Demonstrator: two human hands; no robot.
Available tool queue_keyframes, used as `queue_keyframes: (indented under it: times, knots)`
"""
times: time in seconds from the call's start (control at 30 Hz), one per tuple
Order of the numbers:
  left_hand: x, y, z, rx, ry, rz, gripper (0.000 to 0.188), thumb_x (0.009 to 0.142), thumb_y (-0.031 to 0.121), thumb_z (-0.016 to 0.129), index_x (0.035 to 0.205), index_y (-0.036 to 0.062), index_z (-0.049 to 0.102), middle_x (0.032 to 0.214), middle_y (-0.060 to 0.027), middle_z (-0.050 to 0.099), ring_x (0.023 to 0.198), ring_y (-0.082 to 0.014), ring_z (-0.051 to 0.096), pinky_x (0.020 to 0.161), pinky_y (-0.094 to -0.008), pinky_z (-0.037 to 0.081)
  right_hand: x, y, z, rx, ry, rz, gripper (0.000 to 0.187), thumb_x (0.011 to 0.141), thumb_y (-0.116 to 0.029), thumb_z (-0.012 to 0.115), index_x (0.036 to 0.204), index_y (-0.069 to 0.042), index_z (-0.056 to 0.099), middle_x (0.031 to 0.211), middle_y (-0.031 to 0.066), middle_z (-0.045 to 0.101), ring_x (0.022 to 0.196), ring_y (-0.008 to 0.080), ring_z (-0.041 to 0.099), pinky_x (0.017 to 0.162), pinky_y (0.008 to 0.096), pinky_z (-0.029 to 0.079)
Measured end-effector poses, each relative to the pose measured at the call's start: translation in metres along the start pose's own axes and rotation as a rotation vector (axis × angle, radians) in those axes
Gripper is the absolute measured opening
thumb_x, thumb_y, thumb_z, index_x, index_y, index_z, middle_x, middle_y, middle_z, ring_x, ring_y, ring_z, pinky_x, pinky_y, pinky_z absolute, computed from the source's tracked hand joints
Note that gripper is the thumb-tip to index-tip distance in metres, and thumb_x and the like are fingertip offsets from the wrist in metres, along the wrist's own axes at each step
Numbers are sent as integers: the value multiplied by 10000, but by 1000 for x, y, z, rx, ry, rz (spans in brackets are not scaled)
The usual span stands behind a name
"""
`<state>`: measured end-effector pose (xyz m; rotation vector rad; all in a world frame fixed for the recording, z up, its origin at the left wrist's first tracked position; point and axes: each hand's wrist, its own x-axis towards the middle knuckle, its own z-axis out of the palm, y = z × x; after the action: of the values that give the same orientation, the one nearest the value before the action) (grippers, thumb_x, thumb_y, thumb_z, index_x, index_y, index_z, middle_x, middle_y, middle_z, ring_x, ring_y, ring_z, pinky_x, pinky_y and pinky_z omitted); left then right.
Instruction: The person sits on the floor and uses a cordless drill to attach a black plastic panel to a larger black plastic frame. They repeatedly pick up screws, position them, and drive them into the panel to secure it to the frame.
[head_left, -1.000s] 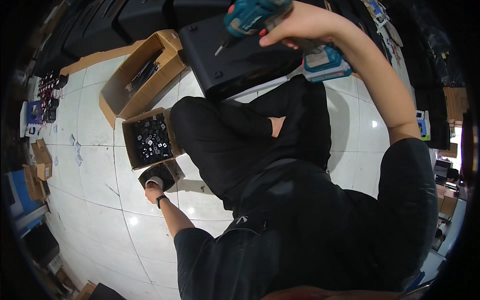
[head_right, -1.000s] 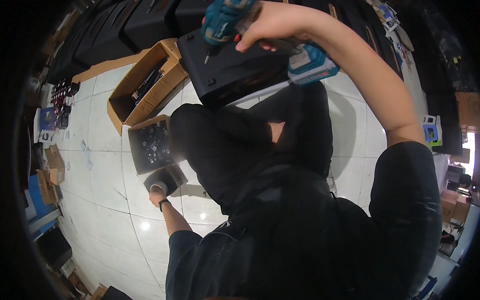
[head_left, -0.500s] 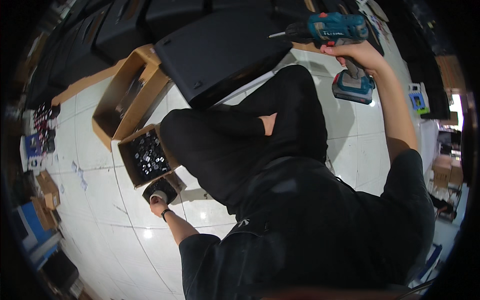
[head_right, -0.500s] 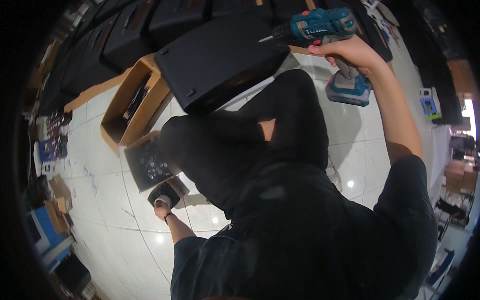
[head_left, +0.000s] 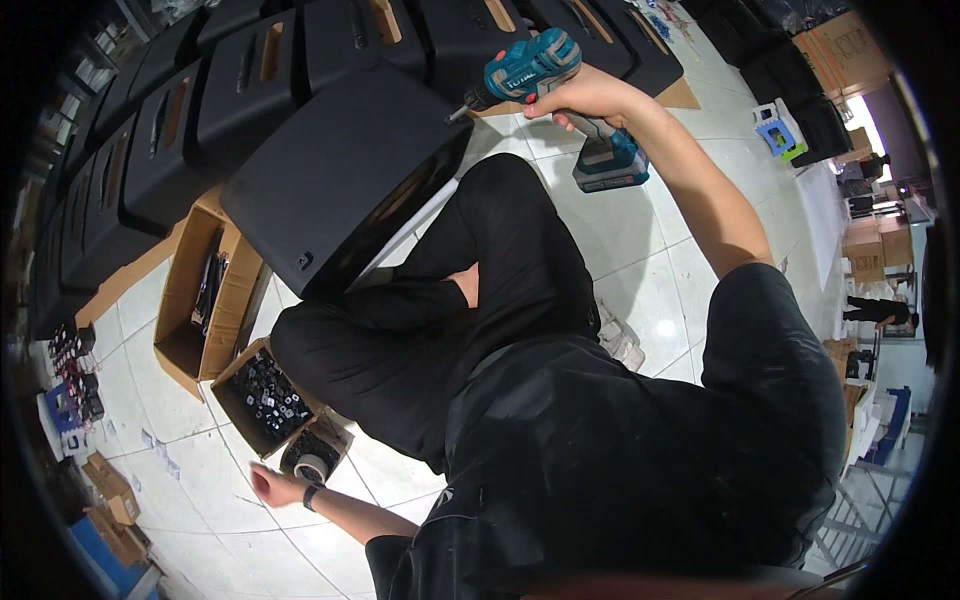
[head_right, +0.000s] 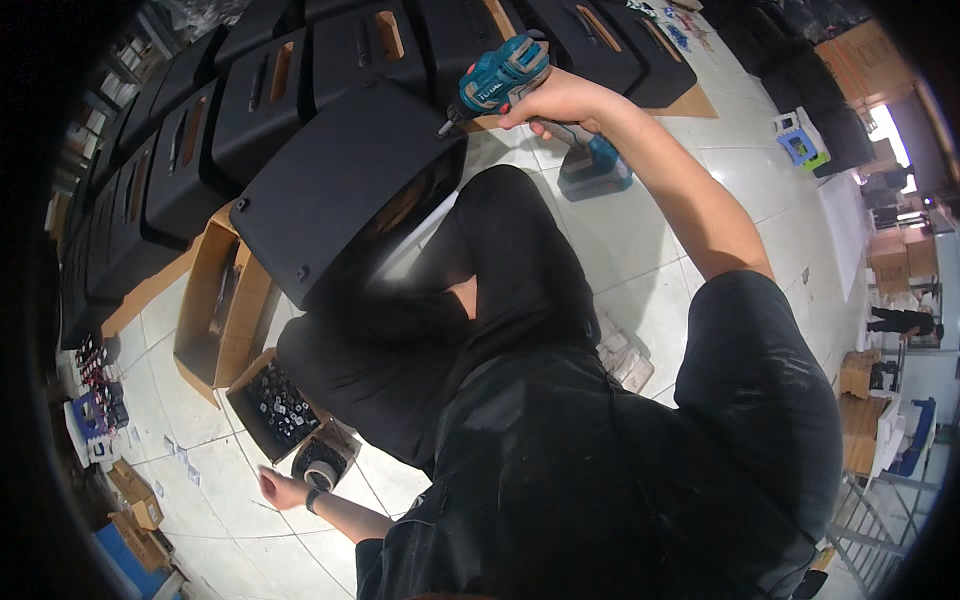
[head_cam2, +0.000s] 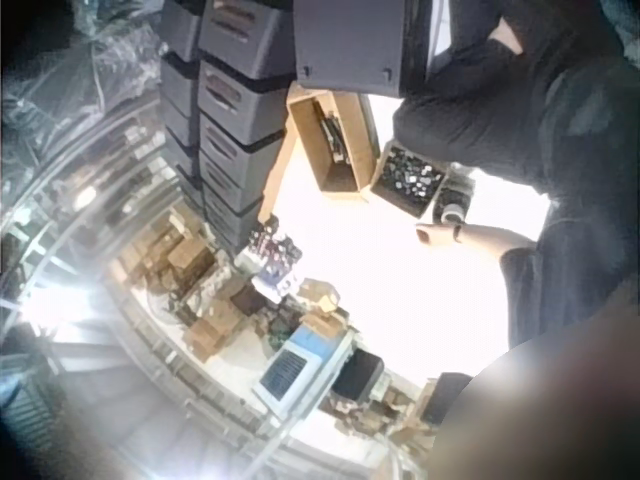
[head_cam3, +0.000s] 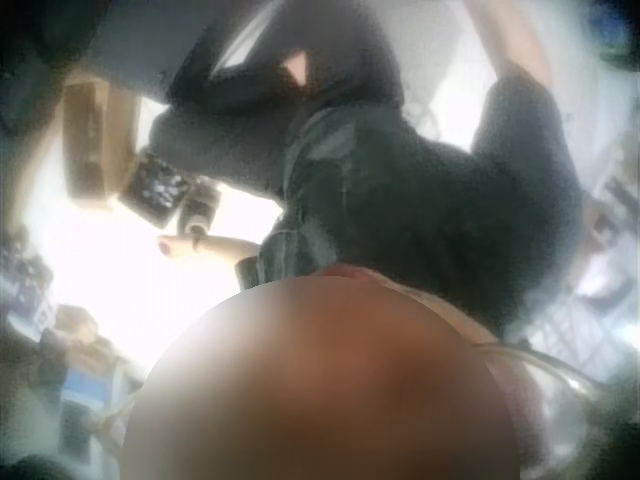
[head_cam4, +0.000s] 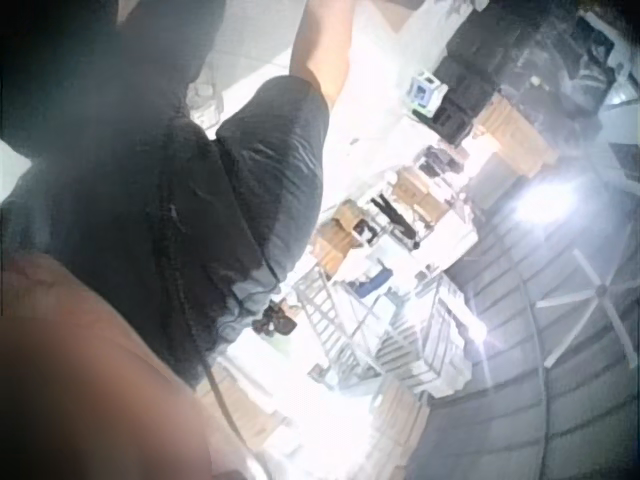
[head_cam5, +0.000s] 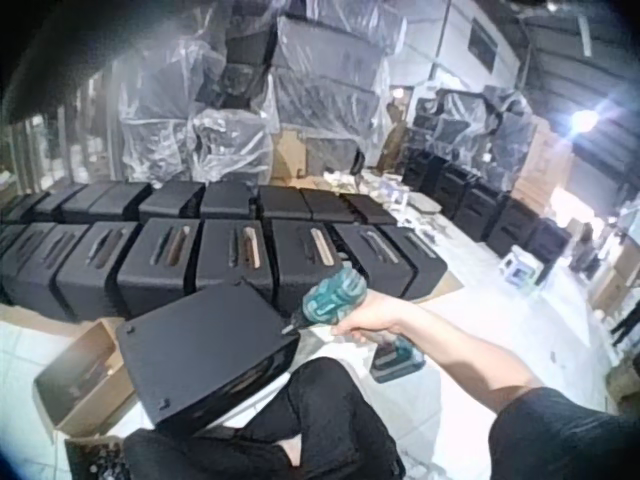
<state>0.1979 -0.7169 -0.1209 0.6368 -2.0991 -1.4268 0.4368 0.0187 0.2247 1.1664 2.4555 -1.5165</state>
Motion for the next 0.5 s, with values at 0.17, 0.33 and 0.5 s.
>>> queue_keyframes:
  times: [0.17,0.33,0.5]
  knots:
    - [-84,184,99,-367,-398,123,310,980,76,764,1245,-69,693,1142,-166,748,1005,-186,697,935,-302,575,-2,-3,-3,27,-2,-88,625,809,-74,838,1401,-177,666,974,13,672,557,62,518,517,235,479]
    - [-211,313,183,-396,-1041,367,164,983,17,726,1142,-13,751,1111,-78,724,1019,-154,682,920,-287,562,-23,15,-30,81,-22,-98,346,810,-174,856,1128,-97,741,847,-1,665,642,90,554,602,265,487]
    - [-305,381,231,-432,-1431,533,213,939,18,775,1150,-8,778,983,-68,736,928,-133,696,869,-256,549,-69,29,-40,26,15,-124,306,786,-317,887,964,-102,761,701,3,647,636,103,592,627,289,472]
